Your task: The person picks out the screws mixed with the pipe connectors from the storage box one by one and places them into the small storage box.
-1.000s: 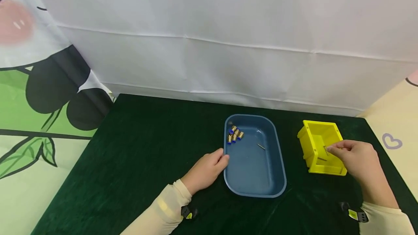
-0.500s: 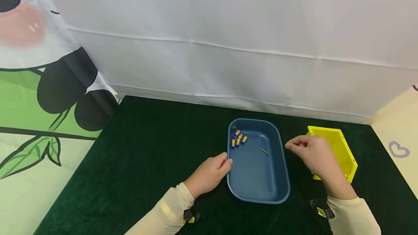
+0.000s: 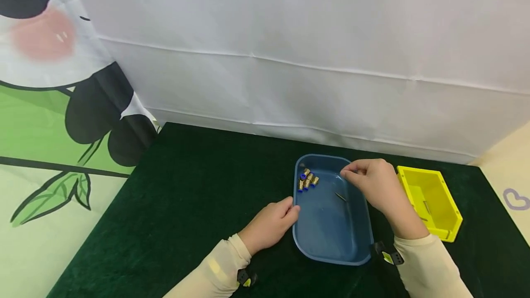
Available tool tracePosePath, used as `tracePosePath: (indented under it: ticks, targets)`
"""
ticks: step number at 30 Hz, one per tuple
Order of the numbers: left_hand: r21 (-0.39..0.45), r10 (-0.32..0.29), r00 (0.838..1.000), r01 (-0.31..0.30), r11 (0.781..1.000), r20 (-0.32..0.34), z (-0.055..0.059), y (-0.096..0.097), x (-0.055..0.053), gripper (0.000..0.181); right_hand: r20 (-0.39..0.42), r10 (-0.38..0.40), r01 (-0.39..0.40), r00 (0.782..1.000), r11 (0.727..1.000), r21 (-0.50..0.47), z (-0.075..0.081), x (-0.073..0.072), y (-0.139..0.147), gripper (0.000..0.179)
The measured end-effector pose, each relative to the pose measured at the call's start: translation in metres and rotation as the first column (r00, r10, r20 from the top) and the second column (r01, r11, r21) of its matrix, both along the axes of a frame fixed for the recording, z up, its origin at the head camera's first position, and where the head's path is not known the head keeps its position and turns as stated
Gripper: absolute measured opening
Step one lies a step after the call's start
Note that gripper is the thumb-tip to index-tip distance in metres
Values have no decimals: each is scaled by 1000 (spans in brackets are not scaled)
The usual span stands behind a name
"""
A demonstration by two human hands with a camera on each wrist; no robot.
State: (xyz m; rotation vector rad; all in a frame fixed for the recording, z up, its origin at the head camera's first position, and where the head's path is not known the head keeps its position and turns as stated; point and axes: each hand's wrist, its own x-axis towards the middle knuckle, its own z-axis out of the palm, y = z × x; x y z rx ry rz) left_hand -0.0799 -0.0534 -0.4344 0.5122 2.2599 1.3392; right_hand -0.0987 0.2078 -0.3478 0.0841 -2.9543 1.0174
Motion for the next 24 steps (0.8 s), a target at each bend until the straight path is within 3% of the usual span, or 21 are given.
tracePosePath:
  ticks: [10,14,20,24]
  targets:
    - [14,-47,999,46,999,14,1,-13,13,32,60,34,-37,998,998,47,-20,4,-28,13]
    - [9,-53,998,53,999,24,0,-18,17,32,72,37,-46,997,991,125,-30,3,-37,12]
    - [25,-60,998,60,998,30,1,-24,17,32,148,37,-75,988,964,254,-42,1,-47,12]
    - [34,-68,997,67,997,26,3,-27,14,32,151,32,-83,988,934,348,-46,1,-53,18]
